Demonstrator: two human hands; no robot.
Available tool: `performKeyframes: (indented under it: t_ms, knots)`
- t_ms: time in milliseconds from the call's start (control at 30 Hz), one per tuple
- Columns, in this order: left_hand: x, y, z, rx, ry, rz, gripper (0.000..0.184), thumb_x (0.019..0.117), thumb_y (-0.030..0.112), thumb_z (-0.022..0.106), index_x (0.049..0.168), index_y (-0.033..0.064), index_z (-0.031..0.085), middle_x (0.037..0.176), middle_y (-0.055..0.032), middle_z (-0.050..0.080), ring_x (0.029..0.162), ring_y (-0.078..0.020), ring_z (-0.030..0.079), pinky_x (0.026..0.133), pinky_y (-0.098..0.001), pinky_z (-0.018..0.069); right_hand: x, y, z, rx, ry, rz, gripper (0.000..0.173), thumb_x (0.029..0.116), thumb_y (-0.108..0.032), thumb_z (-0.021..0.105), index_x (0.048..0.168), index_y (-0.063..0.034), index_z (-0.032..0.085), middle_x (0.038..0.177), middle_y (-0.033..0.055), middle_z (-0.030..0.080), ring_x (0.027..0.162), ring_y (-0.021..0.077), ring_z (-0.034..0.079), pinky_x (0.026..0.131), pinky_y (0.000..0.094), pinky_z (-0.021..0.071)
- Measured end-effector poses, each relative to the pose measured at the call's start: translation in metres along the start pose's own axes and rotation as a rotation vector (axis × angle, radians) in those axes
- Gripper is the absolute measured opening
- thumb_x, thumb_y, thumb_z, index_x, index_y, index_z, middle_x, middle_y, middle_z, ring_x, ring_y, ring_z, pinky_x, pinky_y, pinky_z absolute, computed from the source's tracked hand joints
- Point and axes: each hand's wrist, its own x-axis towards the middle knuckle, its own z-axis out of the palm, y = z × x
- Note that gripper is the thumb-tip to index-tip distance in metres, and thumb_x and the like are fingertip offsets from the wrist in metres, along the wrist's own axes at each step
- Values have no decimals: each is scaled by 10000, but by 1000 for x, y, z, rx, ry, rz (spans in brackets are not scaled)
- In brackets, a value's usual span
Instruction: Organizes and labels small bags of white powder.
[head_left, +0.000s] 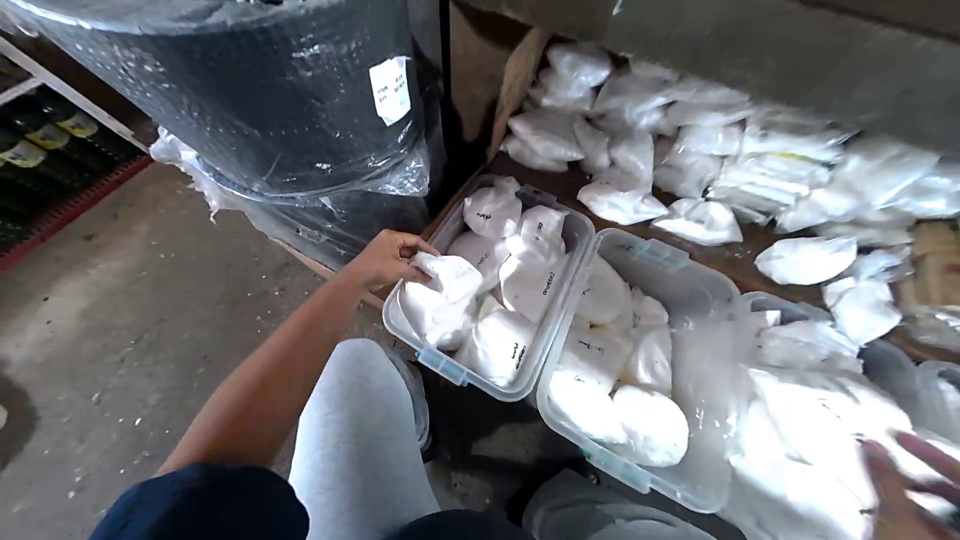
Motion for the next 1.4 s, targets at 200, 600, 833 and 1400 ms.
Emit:
performKeyframes:
  t_ms: [200,600,833,1400]
  knots:
    - [-16,37,21,-478,-175,110,443,814,-185,589,1189,42,649,924,-29,758,730,-76,711,688,-243,615,8,-162,169,633,-597,58,756,833,-481,781,1361,22,581,1284,30,680,860,-30,590,693,172,479]
    - [-13,74,90,-374,-70,-96,217,1020,174,655,1098,-28,650,773,-73,713,627,-121,700,623,-282,620,-7,-171,225,1386,-821,1164,483,1095,-445,382,964,-80,670,686,67,668,444,86,575,382,199,459]
    - [-5,44,118,-406,-314,301,973,688,320,900,1507,97,425,1346,-88,620,1125,-139,667,963,-347,581,-26,-164,220,1547,-992,1267,539,1095,-367,230,922,-45,627,733,85,662,495,111,590,427,201,485]
    - [18,68,103,-52,-8,355,310,907,220,791,1108,-10,739,948,-139,748,850,-187,710,841,-423,585,-2,-157,184,832,-661,599,220,1067,-188,516,1206,-42,605,943,48,747,510,22,559,390,151,395]
